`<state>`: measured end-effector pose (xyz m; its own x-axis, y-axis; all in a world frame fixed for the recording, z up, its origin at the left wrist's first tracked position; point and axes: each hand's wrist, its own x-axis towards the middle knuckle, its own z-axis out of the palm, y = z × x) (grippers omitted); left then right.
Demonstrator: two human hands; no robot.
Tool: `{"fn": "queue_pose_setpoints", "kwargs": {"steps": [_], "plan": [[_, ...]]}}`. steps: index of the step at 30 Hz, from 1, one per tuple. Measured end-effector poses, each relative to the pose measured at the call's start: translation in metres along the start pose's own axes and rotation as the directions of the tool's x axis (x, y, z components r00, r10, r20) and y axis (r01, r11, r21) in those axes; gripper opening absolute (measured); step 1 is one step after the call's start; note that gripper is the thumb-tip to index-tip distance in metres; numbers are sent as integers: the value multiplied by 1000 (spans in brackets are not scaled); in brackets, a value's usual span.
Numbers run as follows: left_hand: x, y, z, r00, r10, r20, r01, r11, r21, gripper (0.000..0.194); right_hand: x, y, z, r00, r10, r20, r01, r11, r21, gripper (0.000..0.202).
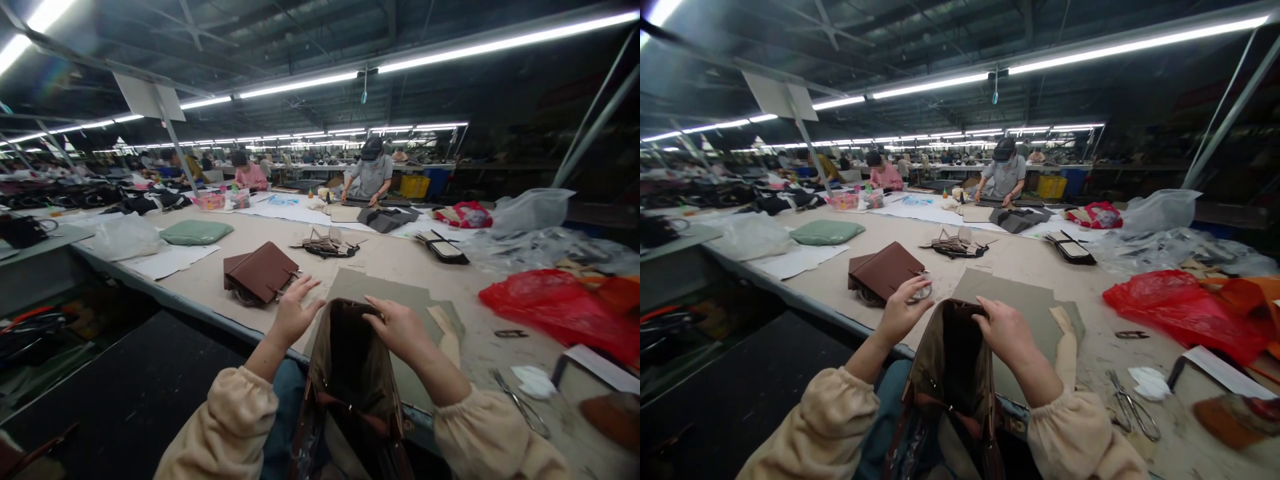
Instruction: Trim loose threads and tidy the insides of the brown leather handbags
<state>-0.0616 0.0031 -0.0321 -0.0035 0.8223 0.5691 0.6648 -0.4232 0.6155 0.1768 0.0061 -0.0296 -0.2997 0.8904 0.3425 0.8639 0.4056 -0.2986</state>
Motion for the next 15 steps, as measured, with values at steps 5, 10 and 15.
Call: {"fn": "queue_pose_setpoints", "kwargs": {"steps": [5,10,15], "plan": [[1,36,18,963,174,208,-200,973,112,18,2,3,2,999,-7,-51,12,996,86,41],[5,49,35,957,151,247,-219,934,281,20,1,7,3,998,0,-70,11,989,148,37],[7,54,44,954,149,261,-237,908,347,15,2,9,5,997,0,-75,13,986,168,37]]}}
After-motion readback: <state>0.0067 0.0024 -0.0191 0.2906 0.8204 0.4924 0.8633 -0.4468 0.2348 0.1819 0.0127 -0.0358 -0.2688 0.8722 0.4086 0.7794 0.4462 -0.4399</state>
